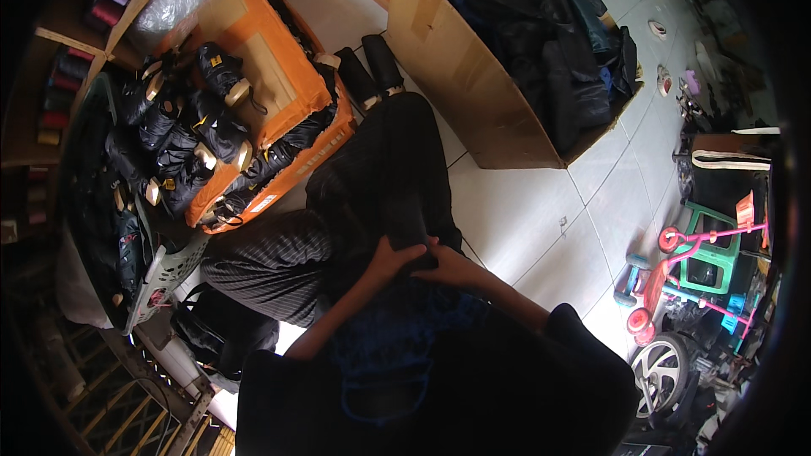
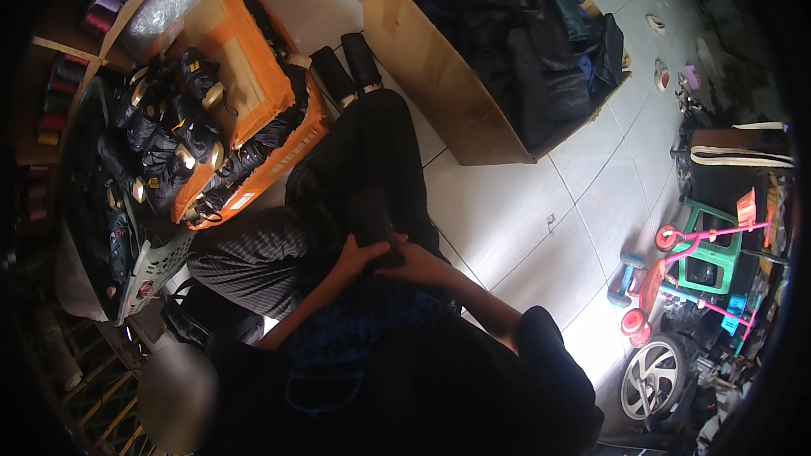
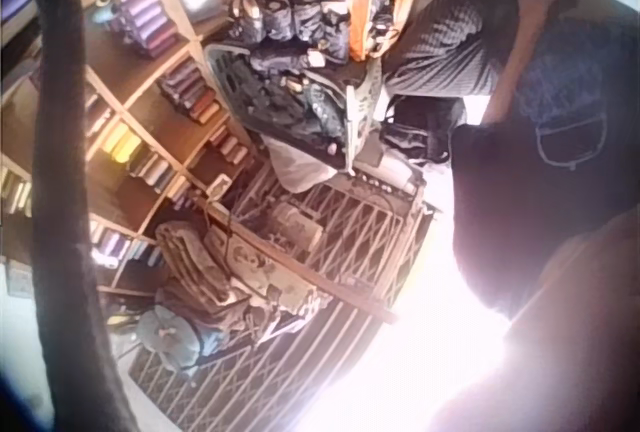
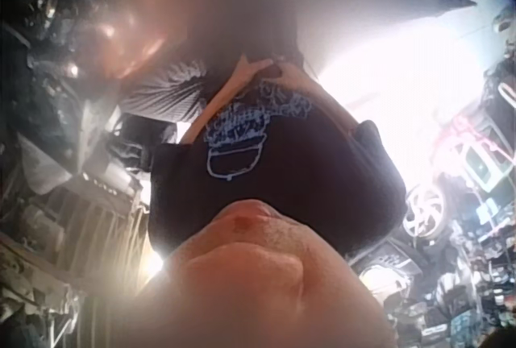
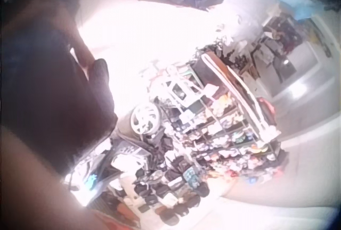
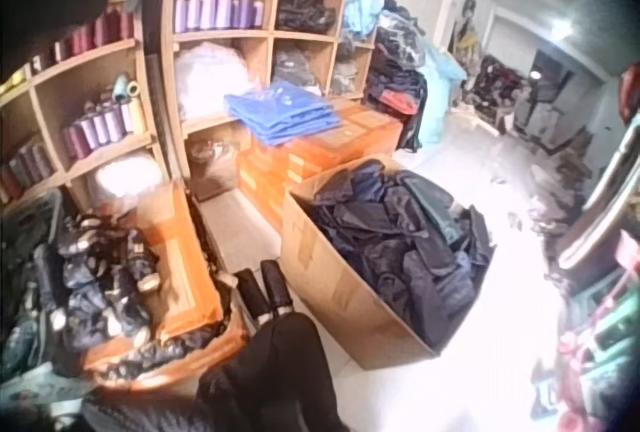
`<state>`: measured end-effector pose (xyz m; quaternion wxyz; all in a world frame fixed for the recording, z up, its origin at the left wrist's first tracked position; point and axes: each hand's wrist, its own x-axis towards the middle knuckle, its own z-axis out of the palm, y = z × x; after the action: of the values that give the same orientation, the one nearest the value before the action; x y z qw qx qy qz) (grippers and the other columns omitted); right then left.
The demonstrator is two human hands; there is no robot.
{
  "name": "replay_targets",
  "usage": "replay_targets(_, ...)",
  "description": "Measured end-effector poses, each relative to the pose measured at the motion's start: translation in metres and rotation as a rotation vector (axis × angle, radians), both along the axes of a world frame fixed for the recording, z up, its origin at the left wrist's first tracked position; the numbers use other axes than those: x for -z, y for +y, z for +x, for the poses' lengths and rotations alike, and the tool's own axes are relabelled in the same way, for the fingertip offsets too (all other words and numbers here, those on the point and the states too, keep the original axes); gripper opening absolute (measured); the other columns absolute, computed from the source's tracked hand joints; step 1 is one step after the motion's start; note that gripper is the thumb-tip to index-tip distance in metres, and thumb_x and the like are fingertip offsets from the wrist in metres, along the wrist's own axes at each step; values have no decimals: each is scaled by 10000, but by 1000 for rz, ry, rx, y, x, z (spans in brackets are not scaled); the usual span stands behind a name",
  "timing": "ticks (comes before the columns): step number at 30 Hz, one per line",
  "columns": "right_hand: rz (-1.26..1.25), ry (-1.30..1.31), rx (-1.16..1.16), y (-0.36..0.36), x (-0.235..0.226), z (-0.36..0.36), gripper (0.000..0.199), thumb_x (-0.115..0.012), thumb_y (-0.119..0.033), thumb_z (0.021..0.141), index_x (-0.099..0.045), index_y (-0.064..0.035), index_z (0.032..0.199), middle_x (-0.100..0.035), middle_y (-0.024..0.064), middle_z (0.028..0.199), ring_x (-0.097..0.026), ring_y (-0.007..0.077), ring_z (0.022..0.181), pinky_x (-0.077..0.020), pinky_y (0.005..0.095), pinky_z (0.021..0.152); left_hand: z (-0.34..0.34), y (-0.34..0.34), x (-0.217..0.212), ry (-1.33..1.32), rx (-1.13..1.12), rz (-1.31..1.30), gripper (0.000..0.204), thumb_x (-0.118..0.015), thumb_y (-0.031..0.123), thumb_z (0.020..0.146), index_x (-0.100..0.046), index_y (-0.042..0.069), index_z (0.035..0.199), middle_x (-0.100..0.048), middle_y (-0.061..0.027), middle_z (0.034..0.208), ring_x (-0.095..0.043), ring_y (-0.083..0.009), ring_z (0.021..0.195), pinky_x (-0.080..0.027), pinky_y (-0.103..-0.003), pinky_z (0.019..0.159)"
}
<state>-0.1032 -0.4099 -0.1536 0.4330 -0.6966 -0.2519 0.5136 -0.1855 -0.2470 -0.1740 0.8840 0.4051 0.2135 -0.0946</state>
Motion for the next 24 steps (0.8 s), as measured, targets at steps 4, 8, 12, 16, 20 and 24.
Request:
replay_targets(4,69,190,282,31,-22,18,676,-606,-358,948,-316,-4,1446,-596,190,1205,-601,290,1108,-498,368,930,33,17,-12,21,-145,-45,325,-668,159,863,-612,-59,1097,-688,-185,1081,-675,-259,967,-551,-380,859)
replay_targets(8,117,528,418,66,-36,45,553,-446,-460,1003,-367,-41,1355,-568,160,1184,-616,271,1031,-541,402,771,85,46,-29,-58,-244,-67,361,-627,248,895,-573,-37,1110,-674,-178,1020,-672,-262,921,-568,-382,791)
replay_targets(12,600,634,901,91,-11,44,552,-250,-554,1019,-471,-87,1215,-569,121,1148,-595,240,1033,-506,405,841,115,62,-48,-133,-305,-92,383,-610,255,913,-515,3,1186,-630,-141,1006,-651,-256,972,-550,-367,834)
replay_targets(16,650,646,1167,108,-16,52,530,-280,-527,1022,-518,-85,1190,-569,83,1154,-555,221,1094,-427,401,977,112,35,-40,-120,-444,44,292,-674,173,872,-588,-15,1078,-662,-114,959,-662,-212,906,-536,-320,820)
replay_targets(20,664,624,1091,108,1,51,530,-309,-517,1020,-522,-71,1212,-561,70,1168,-546,213,1105,-418,377,990,101,37,-34,-22,-399,-27,382,-720,135,838,-561,-2,1157,-654,-90,1015,-655,-199,924,-522,-314,847)
replay_targets(24,589,713,991,110,-4,61,490,-373,-475,1021,-518,-50,1216,-575,80,1174,-552,213,1108,-426,395,985,116,56,-40,117,-321,274,502,-705,253,863,-516,-59,1207,-589,-161,1169,-586,-259,1096,-526,-321,858)
